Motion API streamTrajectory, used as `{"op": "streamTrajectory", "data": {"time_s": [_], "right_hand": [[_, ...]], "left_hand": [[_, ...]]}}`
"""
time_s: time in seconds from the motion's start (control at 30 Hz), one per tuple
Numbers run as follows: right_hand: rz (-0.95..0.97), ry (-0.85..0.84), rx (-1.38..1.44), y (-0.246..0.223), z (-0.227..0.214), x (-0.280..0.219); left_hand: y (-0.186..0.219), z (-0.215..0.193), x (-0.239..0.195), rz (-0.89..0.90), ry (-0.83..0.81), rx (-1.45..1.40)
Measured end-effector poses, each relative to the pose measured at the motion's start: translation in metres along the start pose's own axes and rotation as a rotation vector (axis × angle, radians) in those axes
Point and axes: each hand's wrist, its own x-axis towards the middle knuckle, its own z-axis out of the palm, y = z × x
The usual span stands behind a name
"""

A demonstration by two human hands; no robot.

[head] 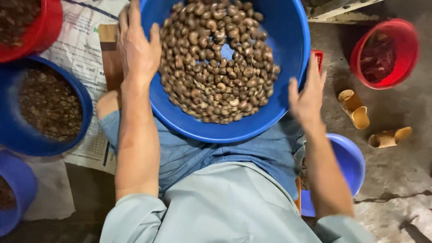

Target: The person sits with a large blue basin of cashew nuts on their lap and sorts the nuts by hand, moving them between the main basin and smaller blue and red basins nearby.

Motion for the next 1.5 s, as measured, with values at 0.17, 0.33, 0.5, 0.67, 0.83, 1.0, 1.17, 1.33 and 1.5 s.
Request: {"op": "streamTrajectory", "data": {"time_s": [0.17, 0.33, 0.5, 0.67, 0.83, 1.0, 1.17, 1.33, 1.5], "right_hand": [[-0.254, -0.212, 0.065, 0.017, -0.02, 0.095], [-0.113, 0.035, 0.016, -0.014, -0.015, 0.06], [-0.016, 0.028, 0.129, -0.056, -0.025, -0.034], [0.021, 0.033, -0.037, -0.04, -0.009, -0.047], [-0.18, -0.022, 0.036, 0.039, 0.001, 0.054], [-0.289, -0.033, 0.0, 0.073, 0.015, 0.131], [-0.196, 0.154, -0.051, -0.006, -0.011, 0.079], [-0.049, 0.186, -0.068, -0.001, -0.006, 0.014], [-0.08, 0.129, -0.053, 0.008, -0.003, 0.044]], "left_hand": [[-0.023, 0.013, -0.02, -0.081, -0.093, -0.097], [-0.004, -0.014, -0.016, -0.161, -0.076, -0.007], [-0.005, -0.015, -0.026, -0.197, -0.122, 0.042], [-0.002, -0.02, -0.029, -0.219, -0.113, 0.134], [0.013, -0.035, -0.06, -0.313, -0.292, 0.222], [0.039, -0.036, -0.054, -0.266, -0.349, 0.218], [0.027, -0.023, -0.05, -0.094, -0.223, 0.129], [0.042, -0.031, -0.061, -0.117, -0.242, 0.19], [0.062, -0.026, -0.104, -0.203, -0.312, 0.431]]}}
